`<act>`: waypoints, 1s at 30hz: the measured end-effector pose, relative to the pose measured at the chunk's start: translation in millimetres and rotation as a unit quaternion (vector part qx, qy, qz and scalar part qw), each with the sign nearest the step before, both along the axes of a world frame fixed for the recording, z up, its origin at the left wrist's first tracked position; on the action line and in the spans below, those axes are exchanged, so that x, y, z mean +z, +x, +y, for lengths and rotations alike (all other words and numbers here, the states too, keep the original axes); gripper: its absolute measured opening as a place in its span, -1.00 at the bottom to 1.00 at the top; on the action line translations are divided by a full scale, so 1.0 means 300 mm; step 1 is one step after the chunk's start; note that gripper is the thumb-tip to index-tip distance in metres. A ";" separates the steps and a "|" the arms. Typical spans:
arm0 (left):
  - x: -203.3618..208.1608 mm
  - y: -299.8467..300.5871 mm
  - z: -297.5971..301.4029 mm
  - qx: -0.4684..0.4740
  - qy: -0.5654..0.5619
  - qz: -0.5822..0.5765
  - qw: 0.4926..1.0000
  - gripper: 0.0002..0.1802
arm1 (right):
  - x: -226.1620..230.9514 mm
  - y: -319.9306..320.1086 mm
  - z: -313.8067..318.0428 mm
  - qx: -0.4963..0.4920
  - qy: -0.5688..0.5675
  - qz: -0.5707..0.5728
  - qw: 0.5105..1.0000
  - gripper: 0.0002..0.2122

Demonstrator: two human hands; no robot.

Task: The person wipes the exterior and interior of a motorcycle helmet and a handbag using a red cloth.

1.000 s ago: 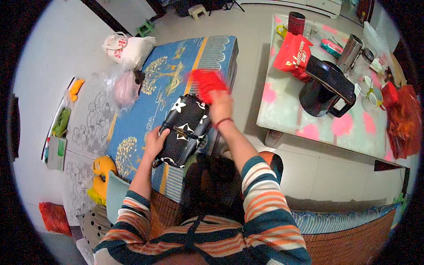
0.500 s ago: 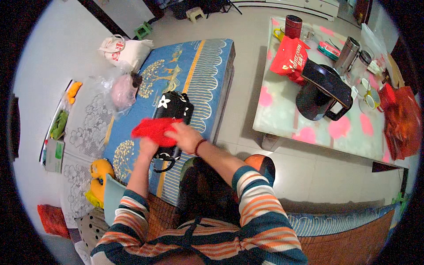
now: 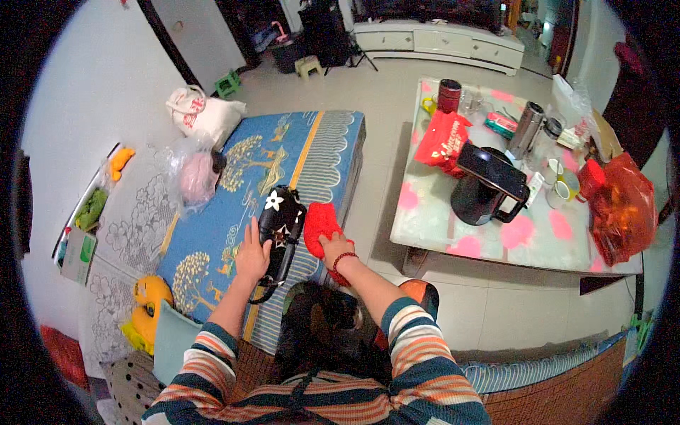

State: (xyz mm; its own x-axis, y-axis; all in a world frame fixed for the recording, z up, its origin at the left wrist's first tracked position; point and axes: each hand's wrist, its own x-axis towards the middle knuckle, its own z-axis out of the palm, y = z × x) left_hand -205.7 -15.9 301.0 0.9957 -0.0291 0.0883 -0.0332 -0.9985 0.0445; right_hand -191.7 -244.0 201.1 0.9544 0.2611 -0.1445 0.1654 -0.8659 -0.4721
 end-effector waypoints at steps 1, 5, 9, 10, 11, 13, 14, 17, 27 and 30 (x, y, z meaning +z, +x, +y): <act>-0.001 0.001 0.006 0.000 -0.006 -0.001 1.000 -0.19 | 0.001 -0.013 -0.004 0.005 0.001 -0.004 1.000 -0.44; -0.021 0.009 0.017 -0.011 -0.018 -0.011 1.000 -0.19 | 0.008 -0.028 -0.050 0.011 -0.011 0.021 1.000 -0.44; -0.014 0.001 0.016 -0.014 -0.024 -0.015 1.000 -0.18 | 0.045 -0.040 -0.084 -0.003 -0.022 0.053 0.998 -0.45; -0.016 -0.001 0.020 -0.015 -0.023 -0.019 0.999 -0.18 | 0.043 -0.045 -0.089 -0.005 -0.020 0.051 0.998 -0.45; -0.017 -0.002 0.020 -0.016 -0.023 -0.024 0.999 -0.18 | 0.041 -0.049 -0.093 -0.006 -0.017 0.050 0.999 -0.45; -0.009 -0.007 0.009 -0.004 -0.022 -0.012 1.000 -0.17 | 0.067 -0.043 -0.096 -0.015 -0.013 0.053 0.998 -0.42; -0.015 -0.003 0.013 -0.003 -0.022 -0.010 1.000 -0.17 | 0.078 -0.042 -0.095 -0.025 0.000 0.048 0.999 -0.43; 0.004 0.006 -0.004 0.014 -0.037 0.006 0.999 -0.16 | 0.122 -0.030 -0.088 -0.038 0.061 0.025 0.997 -0.45; -0.014 -0.004 0.006 -0.002 -0.046 -0.032 0.998 -0.20 | 0.147 -0.011 -0.025 -0.009 0.077 0.011 0.997 -0.52; 0.006 -0.006 -0.017 0.016 -0.046 -0.007 0.999 -0.20 | 0.163 -0.006 -0.035 -0.010 0.067 0.025 0.997 -0.51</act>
State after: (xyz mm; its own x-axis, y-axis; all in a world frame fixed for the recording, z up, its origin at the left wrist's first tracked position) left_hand -207.6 -21.2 302.8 0.9946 0.0111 0.1030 -0.0029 -0.9909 0.1349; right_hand -193.6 -254.3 250.1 0.9521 0.2621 -0.1573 0.1218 -0.7971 -0.5914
